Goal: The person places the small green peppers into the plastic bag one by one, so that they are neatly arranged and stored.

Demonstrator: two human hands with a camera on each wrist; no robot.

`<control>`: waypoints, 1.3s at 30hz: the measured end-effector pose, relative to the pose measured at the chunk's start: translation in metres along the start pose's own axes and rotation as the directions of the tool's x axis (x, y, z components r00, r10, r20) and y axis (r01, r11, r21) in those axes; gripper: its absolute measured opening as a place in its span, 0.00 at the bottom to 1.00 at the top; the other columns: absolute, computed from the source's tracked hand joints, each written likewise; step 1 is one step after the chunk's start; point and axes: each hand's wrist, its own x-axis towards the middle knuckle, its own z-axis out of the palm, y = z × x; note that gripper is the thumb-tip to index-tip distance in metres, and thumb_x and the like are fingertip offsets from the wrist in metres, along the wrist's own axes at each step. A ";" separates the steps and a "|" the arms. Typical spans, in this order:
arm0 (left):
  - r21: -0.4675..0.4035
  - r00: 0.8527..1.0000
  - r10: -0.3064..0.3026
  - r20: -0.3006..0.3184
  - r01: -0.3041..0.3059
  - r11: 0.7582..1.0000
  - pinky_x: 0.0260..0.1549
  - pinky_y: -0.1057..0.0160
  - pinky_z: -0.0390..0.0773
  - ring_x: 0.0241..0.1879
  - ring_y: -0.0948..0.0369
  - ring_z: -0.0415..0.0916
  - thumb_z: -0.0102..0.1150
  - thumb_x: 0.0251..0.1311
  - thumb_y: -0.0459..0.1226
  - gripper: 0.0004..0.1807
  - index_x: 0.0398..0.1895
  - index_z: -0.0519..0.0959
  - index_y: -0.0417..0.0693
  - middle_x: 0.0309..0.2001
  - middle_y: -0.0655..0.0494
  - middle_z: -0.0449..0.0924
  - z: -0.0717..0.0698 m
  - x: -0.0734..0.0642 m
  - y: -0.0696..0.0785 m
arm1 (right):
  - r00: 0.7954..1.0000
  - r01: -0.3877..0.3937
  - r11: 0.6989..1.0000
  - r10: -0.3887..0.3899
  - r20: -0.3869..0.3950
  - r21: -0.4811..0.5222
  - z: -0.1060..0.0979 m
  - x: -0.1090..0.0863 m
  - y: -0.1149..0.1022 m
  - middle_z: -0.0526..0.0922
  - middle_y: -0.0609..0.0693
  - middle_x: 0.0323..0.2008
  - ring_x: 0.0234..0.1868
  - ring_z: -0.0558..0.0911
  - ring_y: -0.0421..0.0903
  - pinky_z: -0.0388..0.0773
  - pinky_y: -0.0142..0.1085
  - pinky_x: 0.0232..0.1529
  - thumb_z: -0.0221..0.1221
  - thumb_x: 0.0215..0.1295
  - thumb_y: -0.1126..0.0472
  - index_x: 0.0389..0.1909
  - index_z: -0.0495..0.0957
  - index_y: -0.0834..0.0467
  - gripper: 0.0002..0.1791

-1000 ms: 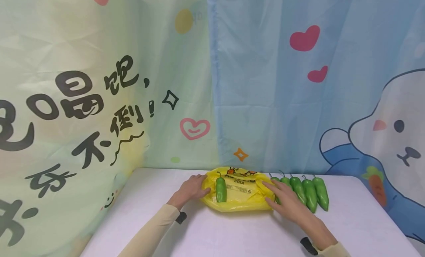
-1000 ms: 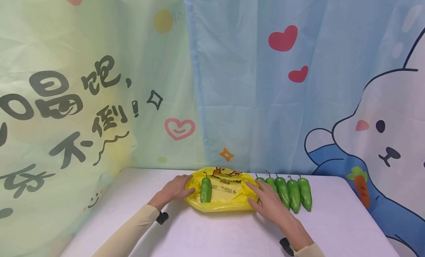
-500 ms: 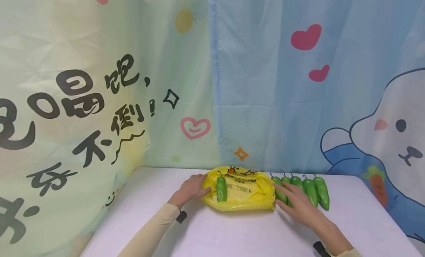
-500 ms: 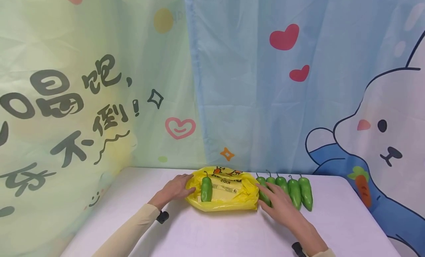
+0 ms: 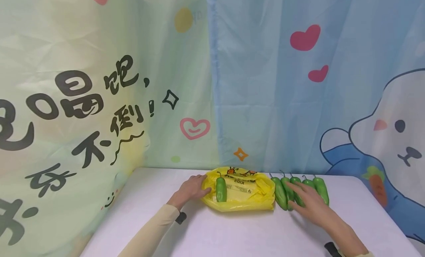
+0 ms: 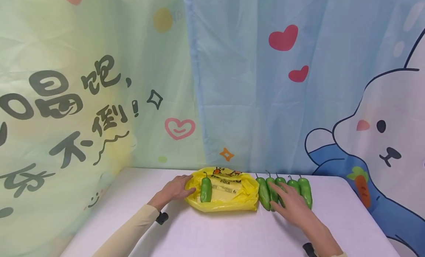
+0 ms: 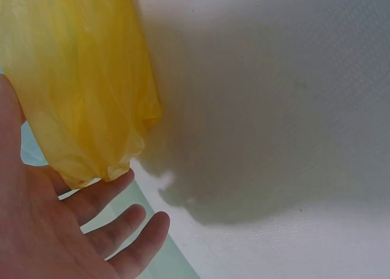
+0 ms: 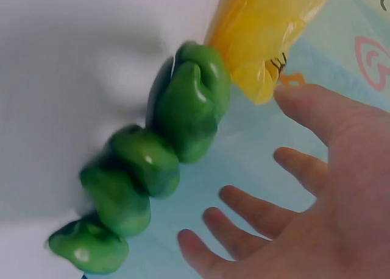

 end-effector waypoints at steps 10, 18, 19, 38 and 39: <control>-0.012 1.000 0.009 -0.009 -0.009 1.000 0.62 0.43 0.75 0.67 0.44 0.70 0.55 0.65 0.56 0.37 0.71 0.69 0.44 0.67 0.42 0.73 0.000 -0.001 -0.001 | 1.000 -0.027 0.999 0.027 -0.006 -0.045 -0.010 -0.007 0.026 0.66 0.78 0.65 0.60 0.67 0.82 0.69 0.78 0.47 0.69 0.60 0.54 0.72 0.63 0.59 0.41; -0.014 1.000 0.006 0.001 -0.006 1.000 0.63 0.43 0.75 0.68 0.44 0.69 0.53 0.66 0.57 0.38 0.72 0.68 0.44 0.69 0.43 0.72 -0.001 -0.002 -0.001 | 0.992 -0.094 0.992 0.101 0.076 -0.084 -0.027 -0.010 0.050 0.62 0.81 0.65 0.58 0.65 0.86 0.69 0.79 0.43 0.69 0.60 0.49 0.73 0.59 0.58 0.45; -0.016 1.000 0.004 0.001 -0.004 1.000 0.63 0.43 0.75 0.68 0.44 0.68 0.53 0.66 0.57 0.38 0.72 0.68 0.44 0.69 0.43 0.72 -0.001 -0.002 -0.001 | 0.990 -0.100 0.991 0.108 0.089 -0.094 -0.029 -0.009 0.053 0.63 0.82 0.64 0.58 0.65 0.86 0.70 0.78 0.43 0.69 0.59 0.49 0.73 0.59 0.58 0.45; -0.019 1.000 0.001 0.005 -0.001 1.000 0.64 0.44 0.74 0.68 0.44 0.69 0.54 0.66 0.57 0.38 0.72 0.68 0.43 0.68 0.43 0.72 0.000 -0.001 -0.001 | 0.954 -0.133 0.987 0.152 0.257 -0.091 -0.033 0.014 0.096 0.66 0.85 0.56 0.53 0.70 0.84 0.73 0.73 0.48 0.70 0.58 0.49 0.68 0.60 0.71 0.47; -0.019 1.000 0.001 0.005 -0.001 1.000 0.64 0.44 0.74 0.68 0.44 0.69 0.54 0.66 0.57 0.38 0.72 0.68 0.43 0.68 0.43 0.72 0.000 -0.001 -0.001 | 0.953 -0.134 0.987 0.153 0.260 -0.089 -0.033 0.015 0.098 0.67 0.84 0.56 0.54 0.70 0.83 0.73 0.72 0.49 0.70 0.58 0.51 0.68 0.60 0.72 0.46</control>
